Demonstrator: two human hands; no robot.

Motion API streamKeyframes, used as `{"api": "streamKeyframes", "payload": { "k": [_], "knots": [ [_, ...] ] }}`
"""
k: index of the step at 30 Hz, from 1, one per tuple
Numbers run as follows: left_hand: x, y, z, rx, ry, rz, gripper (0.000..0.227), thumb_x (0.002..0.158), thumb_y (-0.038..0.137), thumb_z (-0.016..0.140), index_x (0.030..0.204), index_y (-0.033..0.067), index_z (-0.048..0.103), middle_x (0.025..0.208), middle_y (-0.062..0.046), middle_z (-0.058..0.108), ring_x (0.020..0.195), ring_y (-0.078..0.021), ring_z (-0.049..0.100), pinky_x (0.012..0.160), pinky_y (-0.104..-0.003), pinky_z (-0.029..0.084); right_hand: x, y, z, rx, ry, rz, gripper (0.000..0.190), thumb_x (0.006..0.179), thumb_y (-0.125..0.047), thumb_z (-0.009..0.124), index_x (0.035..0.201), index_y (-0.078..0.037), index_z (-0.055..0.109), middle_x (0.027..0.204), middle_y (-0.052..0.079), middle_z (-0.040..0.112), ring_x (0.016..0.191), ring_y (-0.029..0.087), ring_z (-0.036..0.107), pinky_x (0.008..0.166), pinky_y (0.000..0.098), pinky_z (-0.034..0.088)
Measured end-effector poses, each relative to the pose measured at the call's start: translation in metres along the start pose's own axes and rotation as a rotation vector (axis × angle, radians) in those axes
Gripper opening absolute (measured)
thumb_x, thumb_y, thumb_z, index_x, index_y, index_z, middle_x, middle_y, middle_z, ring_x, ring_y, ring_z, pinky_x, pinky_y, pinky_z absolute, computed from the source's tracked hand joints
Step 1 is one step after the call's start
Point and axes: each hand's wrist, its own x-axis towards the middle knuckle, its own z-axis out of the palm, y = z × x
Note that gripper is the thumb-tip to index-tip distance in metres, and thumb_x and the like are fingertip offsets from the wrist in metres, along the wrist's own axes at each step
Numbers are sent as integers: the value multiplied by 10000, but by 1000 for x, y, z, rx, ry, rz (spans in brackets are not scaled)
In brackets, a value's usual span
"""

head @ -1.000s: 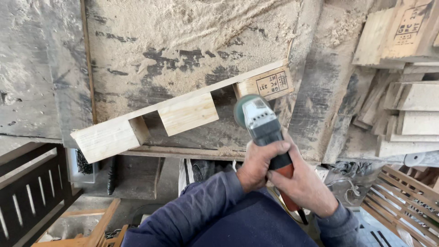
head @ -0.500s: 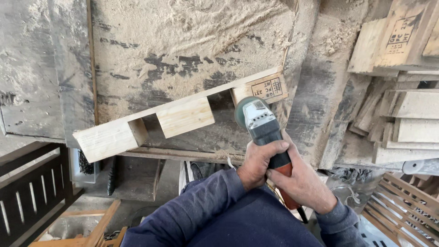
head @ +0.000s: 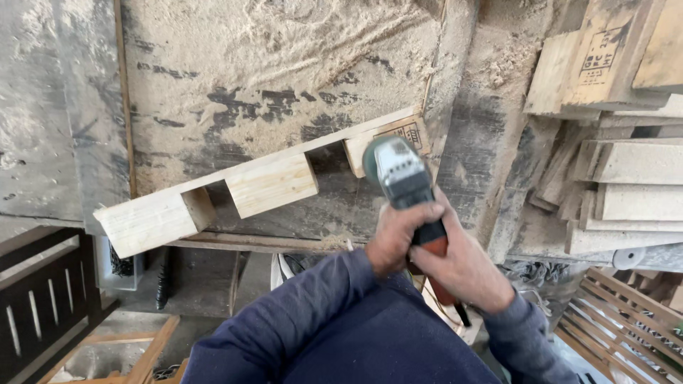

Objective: The person uses an angle grinder with a sanding disc to smooth the edges and surfaces of small wooden blocks. The person repositions the blocks multiple times to access different sides and continues sanding until the clip ends.

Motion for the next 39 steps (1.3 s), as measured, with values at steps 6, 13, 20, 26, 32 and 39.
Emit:
{"api": "streamKeyframes", "payload": {
  "k": [6,13,20,26,32,39],
  "knots": [
    [2,-3,-8,-69,-5,29,383,852,195,772,1157,24,616,1036,-91,655,940,-205,684,880,-405,609,4,3,1,-39,-12,-86,1123,768,-250,723,1680,-134,77,1229,196,665,1099,323,735,962,405,583],
    [-16,-21,-14,-67,45,-9,350,849,206,790,1120,34,650,1022,-78,675,923,-187,672,841,-385,592,-10,14,12,-77,21,-38,1141,749,-227,744,1666,-165,66,1342,201,612,1225,324,661,1023,426,513],
    [-23,-28,-11,-102,21,10,373,853,201,785,1144,32,624,1027,-75,662,932,-181,668,848,-379,589,-18,15,14,-92,52,-217,1082,737,-207,752,1617,-128,128,1352,226,602,1237,361,639,1006,439,498],
    [-35,-30,-20,-113,128,48,374,840,190,772,1135,11,626,1001,-96,671,888,-198,676,814,-394,594,-12,24,20,-176,-37,-97,1114,752,-261,750,1655,-185,103,1214,194,692,1081,338,725,958,427,556],
    [-25,-41,-17,-86,128,119,373,848,189,772,1135,-14,646,1009,-117,678,874,-201,683,804,-384,600,-8,39,15,-146,-18,-159,958,776,-265,740,1587,-145,244,1173,184,719,1055,318,752,915,419,587],
    [8,-61,2,-17,65,105,422,807,214,805,1133,5,638,1019,-118,688,909,-220,702,847,-396,616,-9,53,-10,-91,70,-209,1087,780,-236,719,1633,-150,51,1257,221,644,1110,339,715,927,416,577]
  ]
}}
